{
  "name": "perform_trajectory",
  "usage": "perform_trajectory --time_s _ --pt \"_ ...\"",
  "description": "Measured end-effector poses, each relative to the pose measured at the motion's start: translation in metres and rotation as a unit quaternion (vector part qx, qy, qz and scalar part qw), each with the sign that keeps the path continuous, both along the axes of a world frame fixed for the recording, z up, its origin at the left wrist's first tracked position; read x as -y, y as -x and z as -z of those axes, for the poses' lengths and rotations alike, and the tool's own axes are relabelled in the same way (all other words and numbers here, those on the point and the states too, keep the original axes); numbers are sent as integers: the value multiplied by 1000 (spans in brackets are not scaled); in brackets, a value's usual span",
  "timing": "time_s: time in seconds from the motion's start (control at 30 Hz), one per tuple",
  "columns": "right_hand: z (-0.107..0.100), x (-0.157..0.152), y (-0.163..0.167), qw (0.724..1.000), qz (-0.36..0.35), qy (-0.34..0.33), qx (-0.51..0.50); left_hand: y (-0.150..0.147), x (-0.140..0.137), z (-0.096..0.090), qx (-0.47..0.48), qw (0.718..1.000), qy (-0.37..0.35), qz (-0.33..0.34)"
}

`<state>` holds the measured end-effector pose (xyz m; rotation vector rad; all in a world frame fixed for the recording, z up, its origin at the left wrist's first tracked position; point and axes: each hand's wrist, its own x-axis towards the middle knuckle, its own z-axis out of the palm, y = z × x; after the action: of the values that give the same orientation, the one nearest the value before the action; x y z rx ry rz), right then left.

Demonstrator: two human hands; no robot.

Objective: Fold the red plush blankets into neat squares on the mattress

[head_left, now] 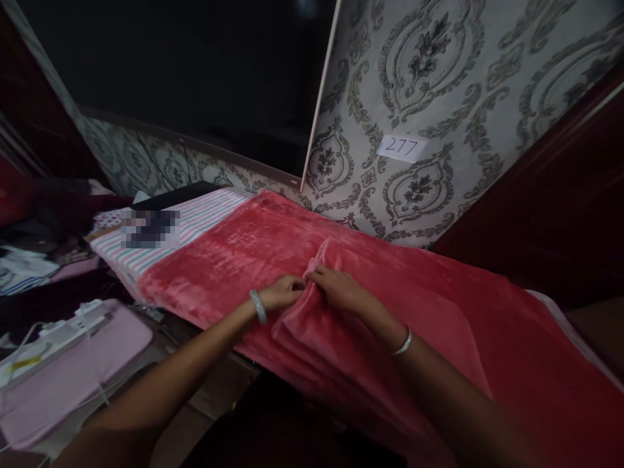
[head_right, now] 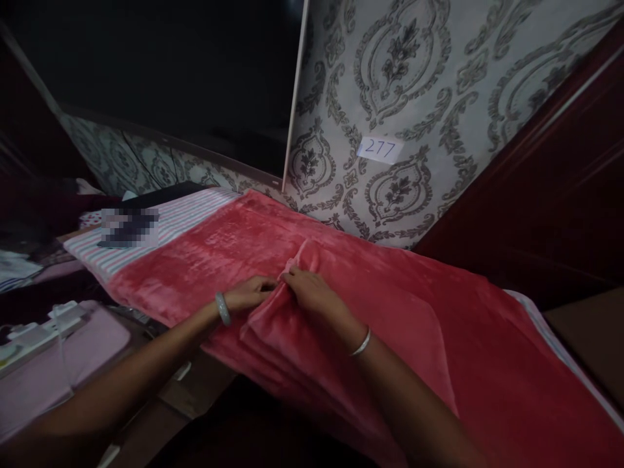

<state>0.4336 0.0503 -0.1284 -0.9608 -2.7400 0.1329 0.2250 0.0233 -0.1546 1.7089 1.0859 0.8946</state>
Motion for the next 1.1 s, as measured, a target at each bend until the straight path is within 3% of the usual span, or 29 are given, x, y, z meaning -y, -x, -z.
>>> perform_trajectory --time_s 0.13,0.27,0.5,0.67,1.1 --pt "1 12 0 999 53 4 11 8 -18 -4 -64 995 25 -66" --pt "13 21 -7 995 89 -6 -38 -4 -39 -2 -94 988 19 -118" --pt "33 19 -15 983 45 -19 -178 -27 -50 5 -119 977 26 -177" --pt "38 16 -16 978 38 -24 -205 -36 -48 -2 -136 968 3 -210" --pt "43 13 -15 964 12 -29 -264 -56 -49 -15 -204 968 -52 -136"
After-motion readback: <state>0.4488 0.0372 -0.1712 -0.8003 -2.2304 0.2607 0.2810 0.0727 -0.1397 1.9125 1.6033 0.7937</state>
